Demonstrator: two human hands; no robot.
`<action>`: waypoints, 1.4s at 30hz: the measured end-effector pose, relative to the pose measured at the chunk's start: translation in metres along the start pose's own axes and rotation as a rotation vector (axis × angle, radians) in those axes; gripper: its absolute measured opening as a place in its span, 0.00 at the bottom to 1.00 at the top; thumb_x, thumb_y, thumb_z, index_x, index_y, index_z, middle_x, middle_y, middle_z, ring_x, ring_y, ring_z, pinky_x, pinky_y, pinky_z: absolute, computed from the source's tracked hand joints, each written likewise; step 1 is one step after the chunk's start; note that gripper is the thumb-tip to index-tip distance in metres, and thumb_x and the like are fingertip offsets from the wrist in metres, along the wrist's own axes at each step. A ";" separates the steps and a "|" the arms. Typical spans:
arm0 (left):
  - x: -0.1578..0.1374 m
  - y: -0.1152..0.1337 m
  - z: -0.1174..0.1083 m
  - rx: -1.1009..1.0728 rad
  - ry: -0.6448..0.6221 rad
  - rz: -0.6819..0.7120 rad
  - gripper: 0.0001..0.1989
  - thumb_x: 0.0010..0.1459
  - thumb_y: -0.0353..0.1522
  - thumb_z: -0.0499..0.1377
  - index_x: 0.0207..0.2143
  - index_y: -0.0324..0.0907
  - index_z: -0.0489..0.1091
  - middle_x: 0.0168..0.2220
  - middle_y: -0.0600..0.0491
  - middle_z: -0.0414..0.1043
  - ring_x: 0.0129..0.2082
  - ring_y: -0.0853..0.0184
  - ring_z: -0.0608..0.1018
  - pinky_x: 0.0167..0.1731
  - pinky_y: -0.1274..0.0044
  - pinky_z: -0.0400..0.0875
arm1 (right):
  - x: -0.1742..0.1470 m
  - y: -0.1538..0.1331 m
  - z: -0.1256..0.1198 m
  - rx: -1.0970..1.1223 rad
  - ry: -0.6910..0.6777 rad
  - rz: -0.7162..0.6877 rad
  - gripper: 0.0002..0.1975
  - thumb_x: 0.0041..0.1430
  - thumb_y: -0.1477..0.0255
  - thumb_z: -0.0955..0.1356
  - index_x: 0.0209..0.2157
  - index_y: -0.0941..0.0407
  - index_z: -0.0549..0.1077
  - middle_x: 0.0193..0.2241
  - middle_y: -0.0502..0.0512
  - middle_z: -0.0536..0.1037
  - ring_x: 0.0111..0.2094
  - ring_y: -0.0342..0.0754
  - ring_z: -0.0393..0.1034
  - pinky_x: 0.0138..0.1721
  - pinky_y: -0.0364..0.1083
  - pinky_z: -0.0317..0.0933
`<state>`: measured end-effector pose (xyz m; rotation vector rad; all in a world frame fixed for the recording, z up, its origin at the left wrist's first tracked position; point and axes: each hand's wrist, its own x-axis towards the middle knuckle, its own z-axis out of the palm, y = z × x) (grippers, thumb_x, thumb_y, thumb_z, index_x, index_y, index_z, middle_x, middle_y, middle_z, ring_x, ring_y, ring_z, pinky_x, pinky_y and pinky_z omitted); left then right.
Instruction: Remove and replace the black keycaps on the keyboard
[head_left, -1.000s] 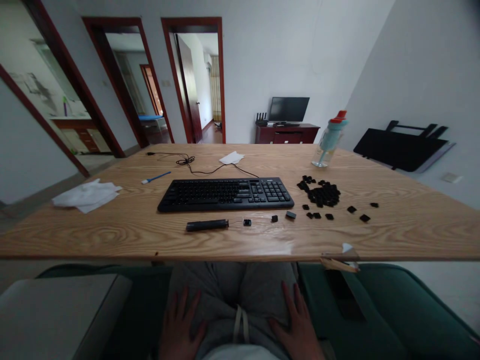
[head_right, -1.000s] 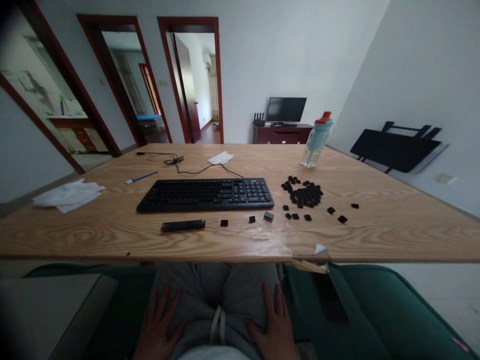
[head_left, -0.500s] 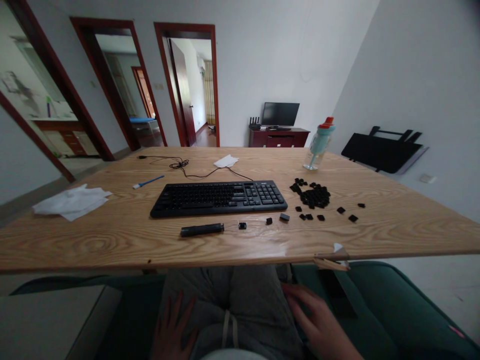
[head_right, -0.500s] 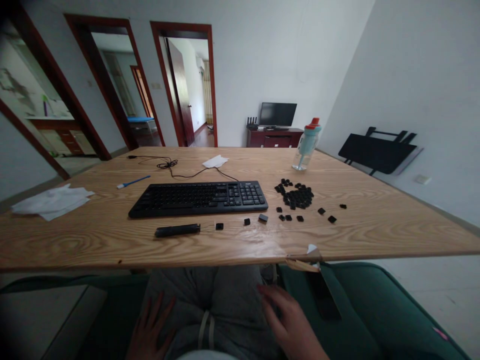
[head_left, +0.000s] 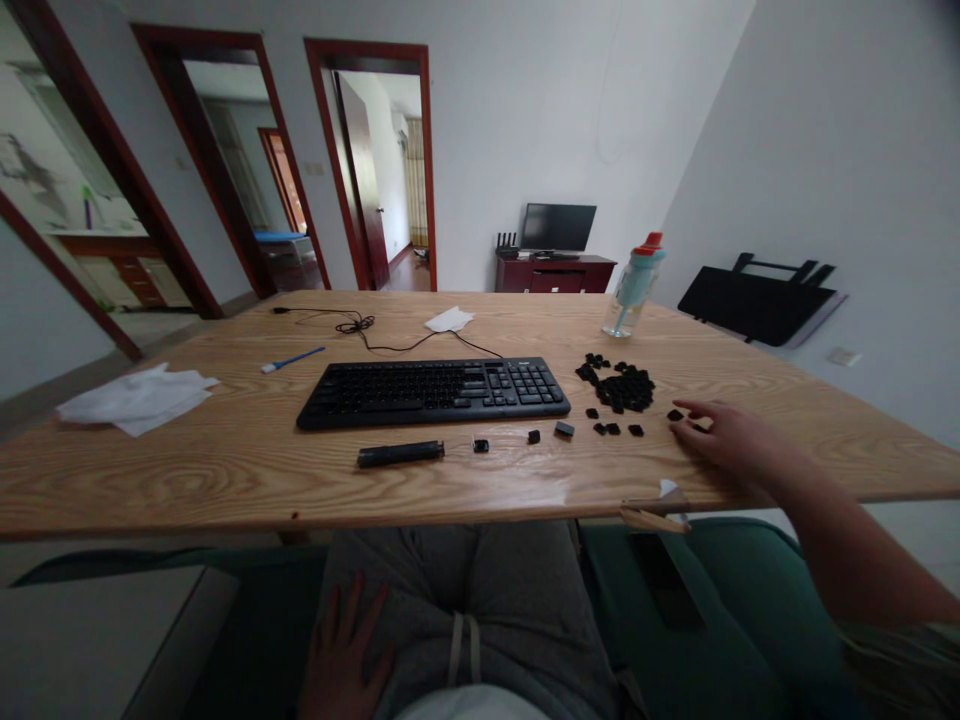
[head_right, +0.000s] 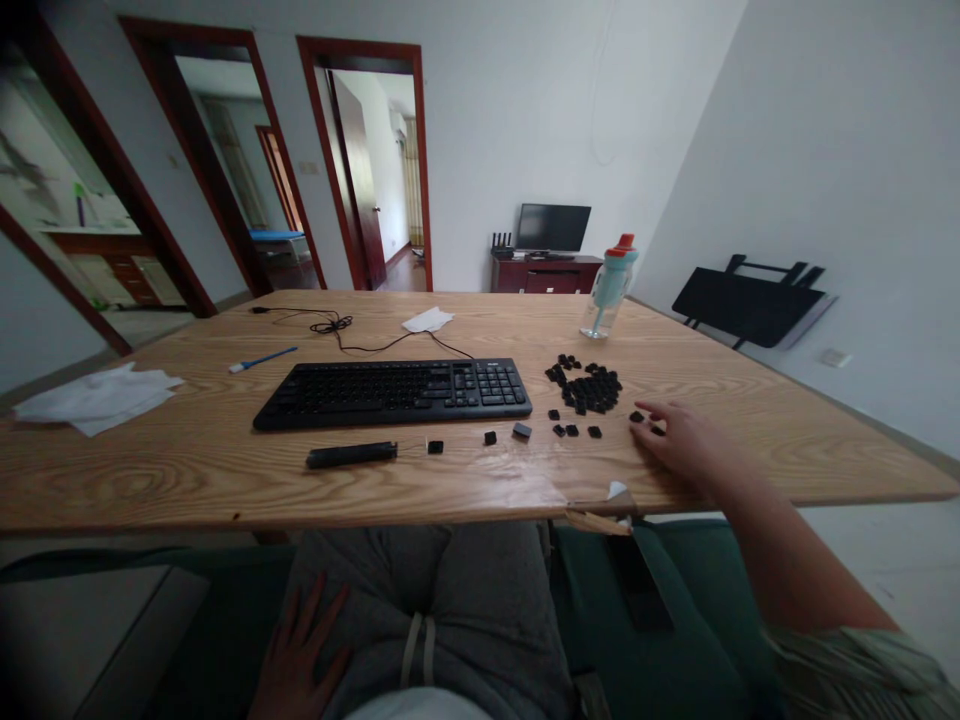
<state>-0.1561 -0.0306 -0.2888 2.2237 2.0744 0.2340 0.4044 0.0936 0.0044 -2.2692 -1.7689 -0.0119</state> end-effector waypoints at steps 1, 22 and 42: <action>0.000 -0.001 0.001 -0.008 0.015 0.004 0.29 0.63 0.41 0.54 0.66 0.48 0.62 0.73 0.49 0.47 0.72 0.45 0.46 0.64 0.53 0.56 | 0.003 -0.001 0.003 -0.023 -0.021 0.009 0.25 0.63 0.63 0.64 0.56 0.62 0.75 0.44 0.68 0.81 0.40 0.59 0.75 0.41 0.52 0.65; 0.000 -0.003 0.001 -0.018 0.009 0.001 0.29 0.63 0.40 0.54 0.66 0.47 0.63 0.73 0.50 0.45 0.73 0.45 0.44 0.66 0.54 0.54 | 0.016 -0.008 0.018 -0.003 0.231 -0.335 0.18 0.62 0.60 0.64 0.42 0.56 0.80 0.41 0.64 0.81 0.27 0.51 0.74 0.31 0.51 0.67; -0.005 -0.001 -0.010 -0.050 -0.063 -0.007 0.30 0.60 0.38 0.58 0.65 0.49 0.64 0.71 0.50 0.49 0.72 0.46 0.49 0.66 0.53 0.55 | -0.016 -0.136 0.028 0.097 0.025 -0.735 0.13 0.64 0.67 0.65 0.43 0.50 0.81 0.45 0.58 0.80 0.39 0.51 0.77 0.42 0.49 0.70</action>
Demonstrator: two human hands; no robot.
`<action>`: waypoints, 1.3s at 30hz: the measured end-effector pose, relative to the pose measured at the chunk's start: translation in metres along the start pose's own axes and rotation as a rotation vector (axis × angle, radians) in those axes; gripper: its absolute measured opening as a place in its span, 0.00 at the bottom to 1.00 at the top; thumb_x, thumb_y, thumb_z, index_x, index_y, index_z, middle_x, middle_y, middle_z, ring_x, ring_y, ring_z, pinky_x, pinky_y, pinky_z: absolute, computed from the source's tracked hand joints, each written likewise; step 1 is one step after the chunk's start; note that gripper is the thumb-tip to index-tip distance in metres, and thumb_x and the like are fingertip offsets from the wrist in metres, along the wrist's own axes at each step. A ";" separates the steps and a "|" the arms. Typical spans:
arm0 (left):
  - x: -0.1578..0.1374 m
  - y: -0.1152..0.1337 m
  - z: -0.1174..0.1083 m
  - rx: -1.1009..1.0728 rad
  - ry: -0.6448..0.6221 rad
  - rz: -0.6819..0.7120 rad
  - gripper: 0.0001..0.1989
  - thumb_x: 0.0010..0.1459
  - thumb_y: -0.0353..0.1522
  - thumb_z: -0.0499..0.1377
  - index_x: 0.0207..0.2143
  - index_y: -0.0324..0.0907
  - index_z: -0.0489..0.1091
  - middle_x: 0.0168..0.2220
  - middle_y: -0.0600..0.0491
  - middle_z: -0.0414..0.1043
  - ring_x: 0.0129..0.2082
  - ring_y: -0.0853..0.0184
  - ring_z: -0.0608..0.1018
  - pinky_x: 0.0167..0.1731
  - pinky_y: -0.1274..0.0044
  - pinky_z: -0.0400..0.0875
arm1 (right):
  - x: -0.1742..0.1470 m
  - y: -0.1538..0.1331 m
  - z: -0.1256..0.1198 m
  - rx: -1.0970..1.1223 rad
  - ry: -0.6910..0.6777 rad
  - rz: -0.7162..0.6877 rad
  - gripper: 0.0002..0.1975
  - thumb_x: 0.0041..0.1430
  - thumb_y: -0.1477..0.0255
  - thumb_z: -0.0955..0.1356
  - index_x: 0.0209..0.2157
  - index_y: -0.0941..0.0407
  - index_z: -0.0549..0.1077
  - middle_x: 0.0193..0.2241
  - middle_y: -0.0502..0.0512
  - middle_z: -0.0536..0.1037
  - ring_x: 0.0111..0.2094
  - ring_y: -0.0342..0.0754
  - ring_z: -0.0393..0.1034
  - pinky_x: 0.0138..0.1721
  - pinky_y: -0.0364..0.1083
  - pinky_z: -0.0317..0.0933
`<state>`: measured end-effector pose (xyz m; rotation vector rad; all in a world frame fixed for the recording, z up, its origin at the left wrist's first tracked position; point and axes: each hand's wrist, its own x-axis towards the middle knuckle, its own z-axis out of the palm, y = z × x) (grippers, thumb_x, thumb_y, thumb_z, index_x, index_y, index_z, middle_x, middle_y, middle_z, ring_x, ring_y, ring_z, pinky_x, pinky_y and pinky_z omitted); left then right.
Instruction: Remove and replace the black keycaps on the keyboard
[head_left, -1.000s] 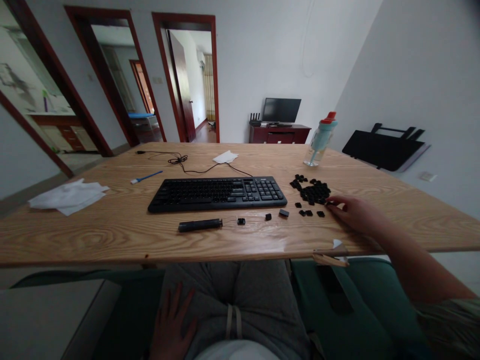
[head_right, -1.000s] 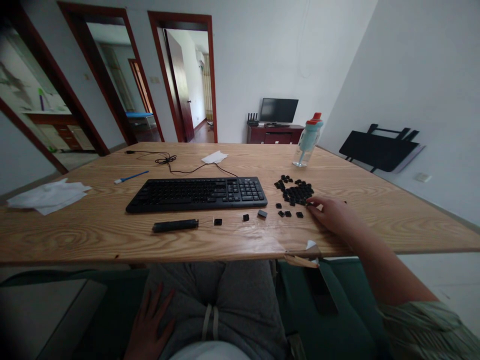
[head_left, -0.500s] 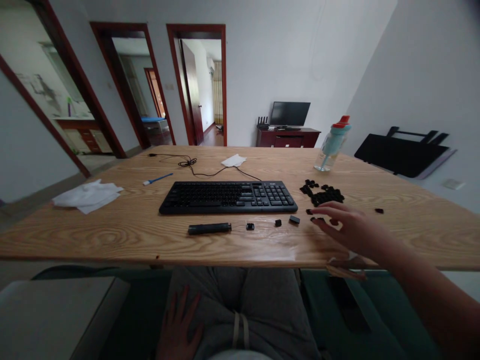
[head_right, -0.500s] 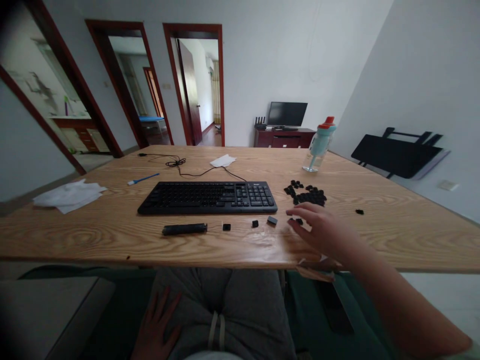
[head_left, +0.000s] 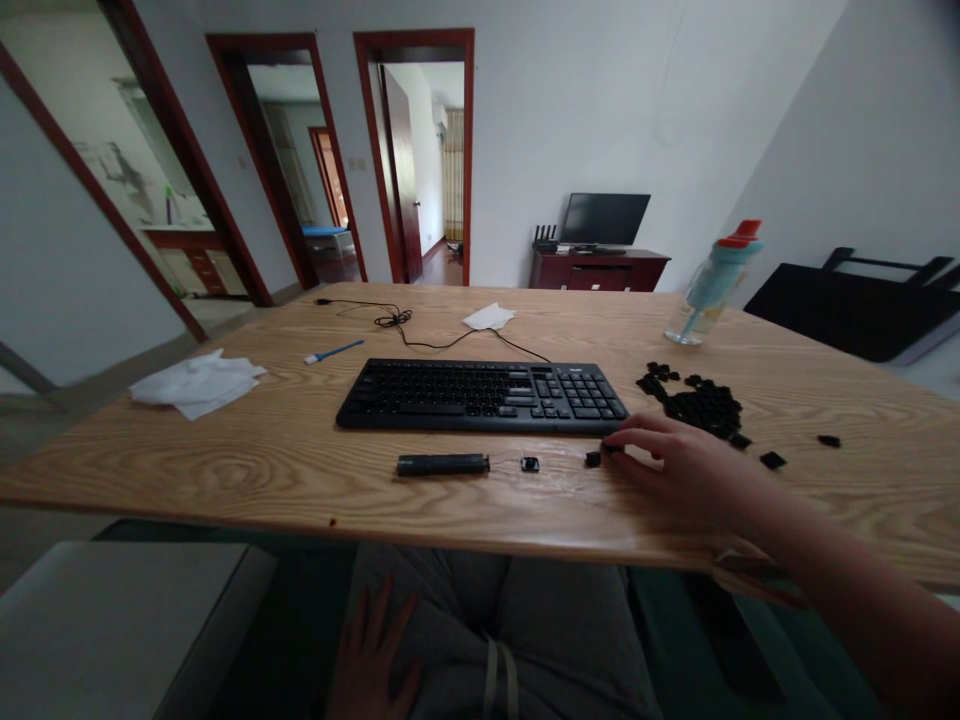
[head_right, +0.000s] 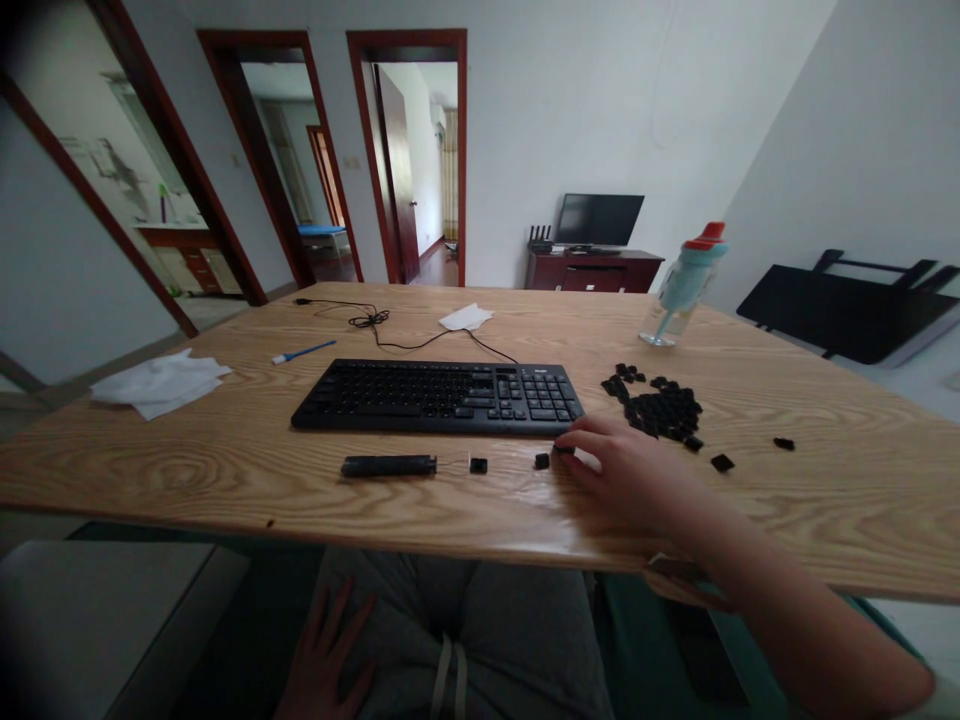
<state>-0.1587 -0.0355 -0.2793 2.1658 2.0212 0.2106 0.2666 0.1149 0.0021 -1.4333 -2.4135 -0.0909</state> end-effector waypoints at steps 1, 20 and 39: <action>0.000 0.001 0.000 -0.001 0.003 -0.005 0.30 0.60 0.38 0.58 0.65 0.49 0.64 0.72 0.50 0.49 0.72 0.45 0.49 0.66 0.53 0.54 | -0.001 0.001 0.000 0.016 -0.012 -0.003 0.13 0.64 0.67 0.64 0.42 0.50 0.81 0.46 0.58 0.80 0.38 0.50 0.77 0.42 0.48 0.70; -0.004 0.001 0.007 0.001 0.071 0.011 0.29 0.60 0.37 0.57 0.64 0.49 0.65 0.71 0.50 0.50 0.72 0.45 0.49 0.65 0.52 0.55 | 0.137 -0.073 0.014 0.316 -0.126 -0.214 0.09 0.60 0.72 0.69 0.41 0.52 0.81 0.39 0.52 0.83 0.37 0.48 0.76 0.43 0.47 0.68; -0.006 0.006 0.004 -0.040 0.100 0.013 0.29 0.60 0.34 0.57 0.64 0.50 0.65 0.72 0.49 0.49 0.72 0.47 0.48 0.66 0.53 0.53 | 0.131 -0.068 0.027 0.391 -0.124 -0.142 0.11 0.59 0.69 0.70 0.42 0.53 0.82 0.38 0.52 0.83 0.34 0.47 0.76 0.41 0.46 0.69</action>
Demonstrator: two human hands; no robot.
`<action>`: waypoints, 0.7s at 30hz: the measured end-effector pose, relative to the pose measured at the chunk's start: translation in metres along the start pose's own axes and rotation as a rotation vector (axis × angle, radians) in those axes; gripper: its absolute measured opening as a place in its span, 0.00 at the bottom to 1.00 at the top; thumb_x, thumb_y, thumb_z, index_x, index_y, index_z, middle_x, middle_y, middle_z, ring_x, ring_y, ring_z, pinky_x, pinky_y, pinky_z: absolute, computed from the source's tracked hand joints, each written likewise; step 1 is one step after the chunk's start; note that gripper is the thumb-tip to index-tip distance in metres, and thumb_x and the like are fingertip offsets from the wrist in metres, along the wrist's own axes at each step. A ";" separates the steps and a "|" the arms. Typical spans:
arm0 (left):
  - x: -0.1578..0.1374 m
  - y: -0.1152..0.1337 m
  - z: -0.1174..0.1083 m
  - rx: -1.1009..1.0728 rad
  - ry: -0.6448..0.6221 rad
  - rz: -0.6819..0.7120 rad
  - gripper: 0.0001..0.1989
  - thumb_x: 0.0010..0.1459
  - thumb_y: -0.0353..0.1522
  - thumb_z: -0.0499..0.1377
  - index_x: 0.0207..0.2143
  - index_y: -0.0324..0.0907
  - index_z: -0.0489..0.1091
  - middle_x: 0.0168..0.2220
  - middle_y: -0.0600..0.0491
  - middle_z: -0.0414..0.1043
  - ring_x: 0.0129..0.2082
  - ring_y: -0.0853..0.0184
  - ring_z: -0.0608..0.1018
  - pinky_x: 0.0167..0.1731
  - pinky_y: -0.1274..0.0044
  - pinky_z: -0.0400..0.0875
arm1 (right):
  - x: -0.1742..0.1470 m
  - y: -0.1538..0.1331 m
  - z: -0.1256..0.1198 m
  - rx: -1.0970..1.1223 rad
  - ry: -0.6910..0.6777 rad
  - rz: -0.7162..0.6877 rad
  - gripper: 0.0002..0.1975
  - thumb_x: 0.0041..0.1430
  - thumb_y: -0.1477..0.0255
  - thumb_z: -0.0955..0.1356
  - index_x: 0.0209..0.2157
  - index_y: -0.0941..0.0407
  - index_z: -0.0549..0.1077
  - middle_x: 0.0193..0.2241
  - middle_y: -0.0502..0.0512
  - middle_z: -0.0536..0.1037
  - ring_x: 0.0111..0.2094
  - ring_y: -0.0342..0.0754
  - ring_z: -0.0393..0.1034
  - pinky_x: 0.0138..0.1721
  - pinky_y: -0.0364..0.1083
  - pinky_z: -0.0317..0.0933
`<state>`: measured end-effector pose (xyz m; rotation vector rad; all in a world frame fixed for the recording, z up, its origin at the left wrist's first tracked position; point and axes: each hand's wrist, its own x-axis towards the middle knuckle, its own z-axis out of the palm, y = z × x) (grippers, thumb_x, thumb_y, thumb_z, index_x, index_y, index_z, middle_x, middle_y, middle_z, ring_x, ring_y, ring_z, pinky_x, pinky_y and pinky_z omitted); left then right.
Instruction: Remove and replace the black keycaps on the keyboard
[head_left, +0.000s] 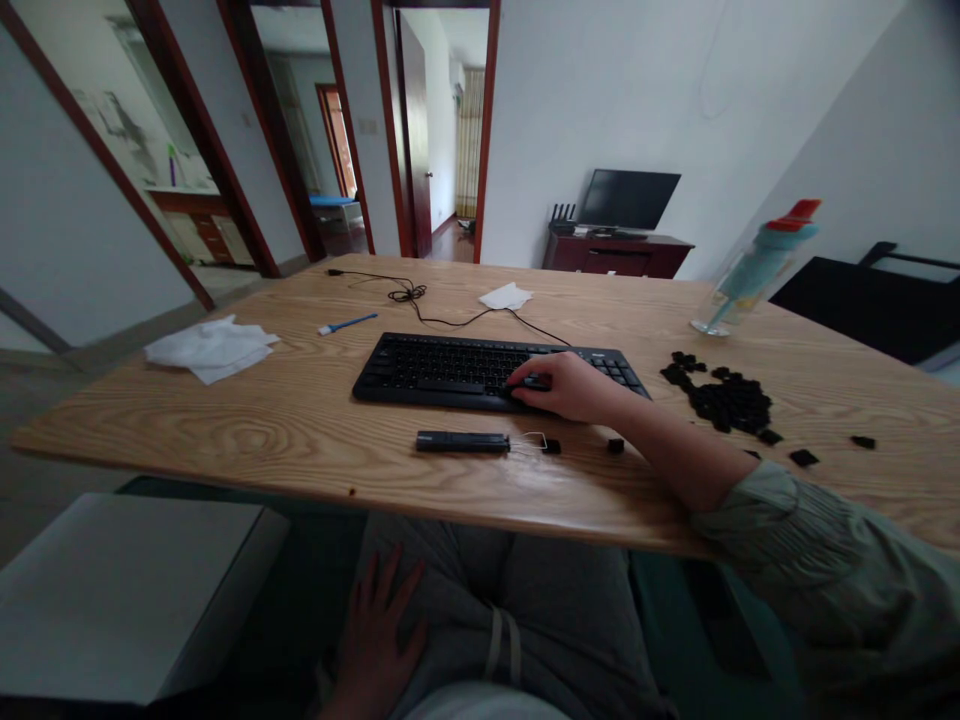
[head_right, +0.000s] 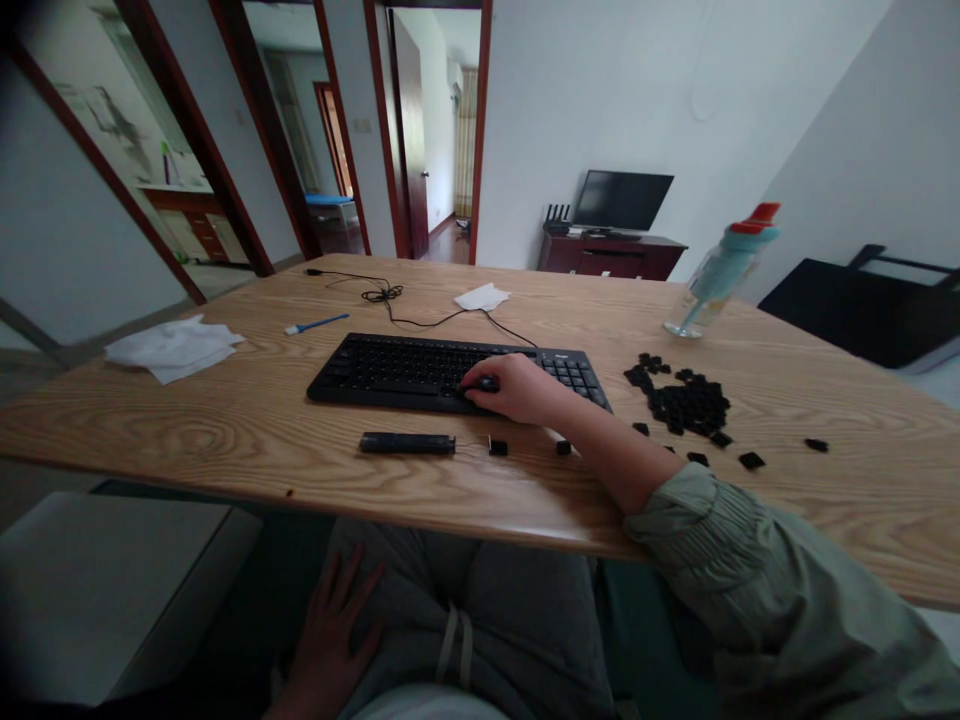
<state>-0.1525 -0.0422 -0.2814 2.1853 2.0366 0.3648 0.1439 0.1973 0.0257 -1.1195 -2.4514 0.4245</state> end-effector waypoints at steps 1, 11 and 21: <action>0.000 0.000 0.000 0.006 -0.001 0.000 0.29 0.60 0.34 0.57 0.64 0.50 0.66 0.72 0.49 0.49 0.72 0.47 0.48 0.66 0.53 0.53 | 0.000 0.000 0.000 -0.001 -0.001 -0.005 0.11 0.59 0.70 0.70 0.42 0.53 0.82 0.38 0.52 0.83 0.35 0.47 0.76 0.41 0.45 0.68; -0.001 0.000 -0.001 0.004 0.019 0.011 0.28 0.61 0.35 0.57 0.64 0.50 0.65 0.72 0.50 0.50 0.72 0.47 0.49 0.65 0.53 0.54 | -0.001 0.003 0.000 -0.019 0.008 -0.089 0.10 0.60 0.72 0.69 0.41 0.54 0.82 0.40 0.54 0.83 0.39 0.49 0.77 0.44 0.47 0.68; 0.000 -0.001 0.002 0.011 0.026 0.011 0.28 0.60 0.35 0.57 0.64 0.51 0.66 0.72 0.50 0.51 0.71 0.47 0.50 0.65 0.53 0.55 | -0.001 -0.003 -0.003 -0.135 -0.041 -0.199 0.11 0.61 0.74 0.68 0.42 0.55 0.82 0.43 0.55 0.83 0.42 0.50 0.76 0.48 0.47 0.68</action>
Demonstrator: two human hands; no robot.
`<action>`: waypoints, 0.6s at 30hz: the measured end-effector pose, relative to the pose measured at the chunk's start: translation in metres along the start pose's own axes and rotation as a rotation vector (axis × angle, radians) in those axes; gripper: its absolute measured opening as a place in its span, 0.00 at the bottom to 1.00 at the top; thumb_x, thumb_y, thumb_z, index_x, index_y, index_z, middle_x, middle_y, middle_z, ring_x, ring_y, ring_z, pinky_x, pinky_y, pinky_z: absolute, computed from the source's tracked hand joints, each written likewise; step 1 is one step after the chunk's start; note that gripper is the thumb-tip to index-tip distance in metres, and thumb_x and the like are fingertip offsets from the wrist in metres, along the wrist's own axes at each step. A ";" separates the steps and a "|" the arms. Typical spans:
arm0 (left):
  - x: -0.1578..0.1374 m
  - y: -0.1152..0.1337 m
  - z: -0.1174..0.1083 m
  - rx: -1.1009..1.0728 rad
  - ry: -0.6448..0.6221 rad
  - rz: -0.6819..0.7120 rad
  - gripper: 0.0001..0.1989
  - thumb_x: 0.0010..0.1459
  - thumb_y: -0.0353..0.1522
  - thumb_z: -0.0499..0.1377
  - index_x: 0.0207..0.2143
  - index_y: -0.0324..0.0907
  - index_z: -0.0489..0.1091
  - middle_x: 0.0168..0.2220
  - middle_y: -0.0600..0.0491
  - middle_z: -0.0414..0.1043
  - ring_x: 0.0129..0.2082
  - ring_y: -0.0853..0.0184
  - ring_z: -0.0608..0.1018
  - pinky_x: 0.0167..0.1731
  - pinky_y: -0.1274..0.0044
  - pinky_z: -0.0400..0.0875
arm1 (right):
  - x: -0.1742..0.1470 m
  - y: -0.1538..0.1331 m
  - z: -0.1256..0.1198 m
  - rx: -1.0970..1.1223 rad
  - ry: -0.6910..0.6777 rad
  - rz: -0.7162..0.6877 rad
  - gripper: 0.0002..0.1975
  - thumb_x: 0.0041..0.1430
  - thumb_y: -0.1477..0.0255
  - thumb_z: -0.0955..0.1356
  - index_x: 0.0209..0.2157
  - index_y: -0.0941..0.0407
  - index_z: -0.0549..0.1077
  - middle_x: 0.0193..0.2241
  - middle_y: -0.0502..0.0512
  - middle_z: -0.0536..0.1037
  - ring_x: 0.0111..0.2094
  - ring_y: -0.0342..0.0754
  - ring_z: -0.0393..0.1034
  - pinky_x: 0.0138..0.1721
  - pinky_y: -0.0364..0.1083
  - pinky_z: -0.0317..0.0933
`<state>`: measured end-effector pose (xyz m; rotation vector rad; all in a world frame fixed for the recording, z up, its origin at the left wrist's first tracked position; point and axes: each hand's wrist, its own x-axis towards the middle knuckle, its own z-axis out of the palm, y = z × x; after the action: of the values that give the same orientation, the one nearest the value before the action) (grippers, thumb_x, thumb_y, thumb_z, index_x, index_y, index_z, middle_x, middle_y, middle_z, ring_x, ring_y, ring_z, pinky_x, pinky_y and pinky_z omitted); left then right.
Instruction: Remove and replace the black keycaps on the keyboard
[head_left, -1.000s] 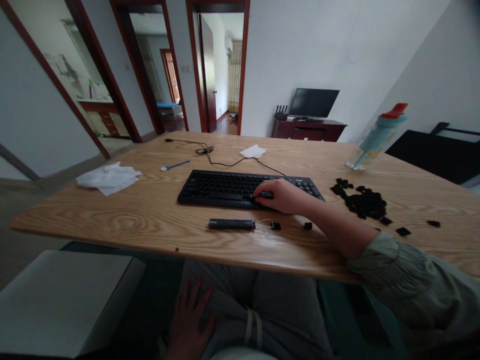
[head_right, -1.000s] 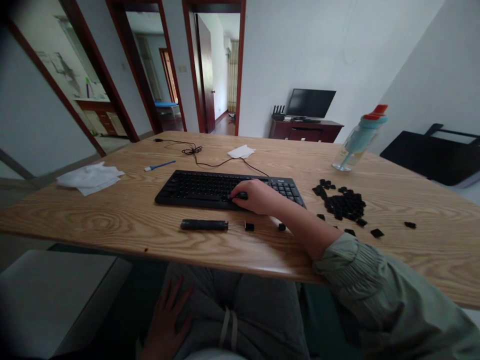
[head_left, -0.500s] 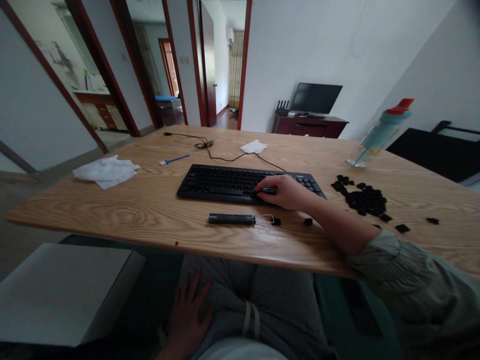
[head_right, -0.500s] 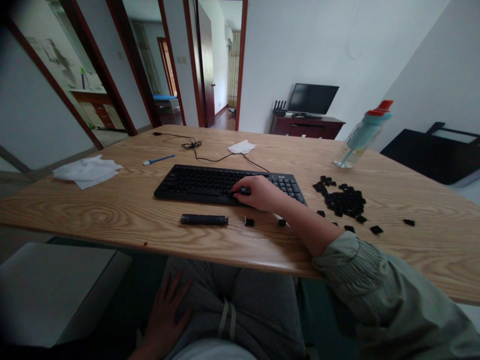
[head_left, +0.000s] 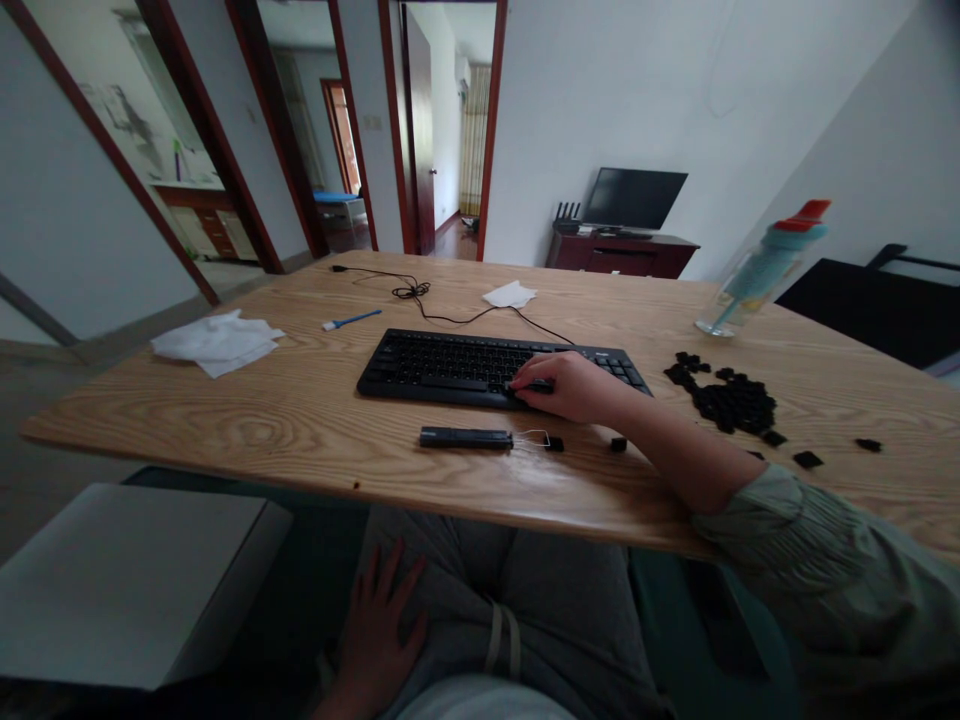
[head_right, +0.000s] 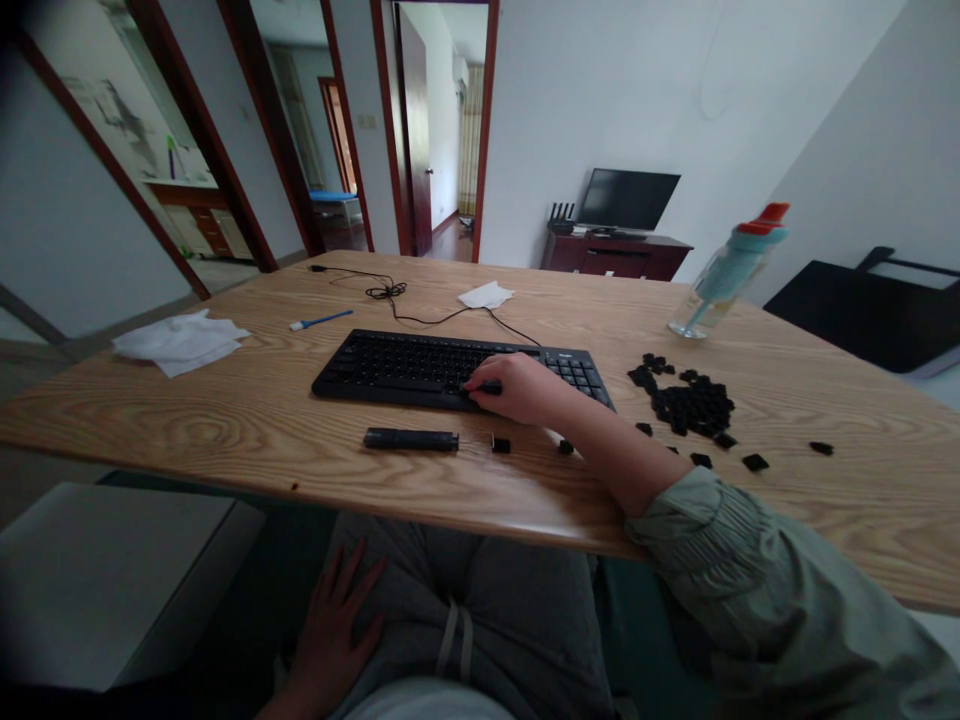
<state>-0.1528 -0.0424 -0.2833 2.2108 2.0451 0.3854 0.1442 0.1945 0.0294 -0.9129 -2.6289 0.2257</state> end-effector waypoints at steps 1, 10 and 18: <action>0.000 0.000 0.000 -0.001 0.003 0.002 0.29 0.60 0.34 0.57 0.64 0.51 0.66 0.72 0.50 0.51 0.72 0.47 0.50 0.65 0.53 0.55 | 0.000 -0.001 0.000 -0.011 0.002 0.008 0.11 0.61 0.74 0.68 0.42 0.55 0.82 0.43 0.55 0.83 0.42 0.50 0.77 0.48 0.48 0.68; -0.001 0.000 0.001 0.003 0.049 0.018 0.30 0.59 0.32 0.58 0.64 0.52 0.65 0.71 0.50 0.52 0.72 0.47 0.50 0.64 0.52 0.57 | 0.008 -0.006 0.012 0.054 0.110 0.005 0.11 0.63 0.72 0.68 0.43 0.54 0.82 0.43 0.54 0.83 0.43 0.50 0.77 0.49 0.49 0.70; 0.000 0.002 -0.004 -0.008 0.015 0.016 0.29 0.60 0.33 0.57 0.64 0.51 0.66 0.71 0.49 0.51 0.72 0.47 0.51 0.65 0.52 0.57 | 0.010 0.000 0.019 0.091 0.126 -0.013 0.11 0.63 0.72 0.68 0.43 0.54 0.83 0.42 0.54 0.83 0.43 0.49 0.77 0.49 0.49 0.70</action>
<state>-0.1519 -0.0434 -0.2790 2.2274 2.0308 0.4127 0.1296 0.1997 0.0142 -0.8512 -2.4871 0.2725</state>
